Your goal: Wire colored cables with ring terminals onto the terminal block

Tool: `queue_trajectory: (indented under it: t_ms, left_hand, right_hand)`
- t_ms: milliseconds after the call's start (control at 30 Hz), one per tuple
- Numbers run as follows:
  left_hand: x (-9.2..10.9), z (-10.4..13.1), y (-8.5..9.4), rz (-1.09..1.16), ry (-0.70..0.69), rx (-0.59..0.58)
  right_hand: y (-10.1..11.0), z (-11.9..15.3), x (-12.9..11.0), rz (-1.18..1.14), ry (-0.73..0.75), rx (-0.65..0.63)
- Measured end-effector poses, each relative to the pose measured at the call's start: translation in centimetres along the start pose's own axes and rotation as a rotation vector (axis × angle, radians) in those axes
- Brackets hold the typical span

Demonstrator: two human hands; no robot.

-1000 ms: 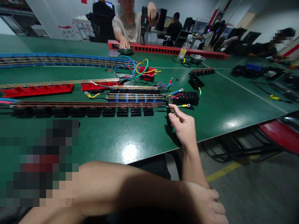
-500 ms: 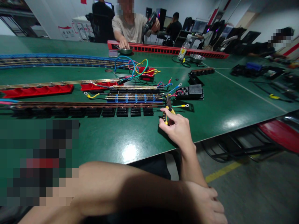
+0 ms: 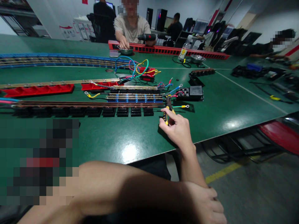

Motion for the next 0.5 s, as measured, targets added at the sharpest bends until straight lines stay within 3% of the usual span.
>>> queue_trajectory:
  t_ms: [500]
  left_hand:
    - [0.01, -0.16, -0.27, -0.006, -0.01, -0.053]
  right_hand:
    - [0.19, -0.05, 0.38, -0.184, -0.014, -0.003]
Point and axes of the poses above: each hand's wrist, its own z-axis away from the middle knuckle, its own y-axis out of the back of the hand, x = y × z, the point moved 10 cm from there along -z, towards the middle knuckle, and after that the axes turned 11 degrees about -z, right-handed, at the moved point
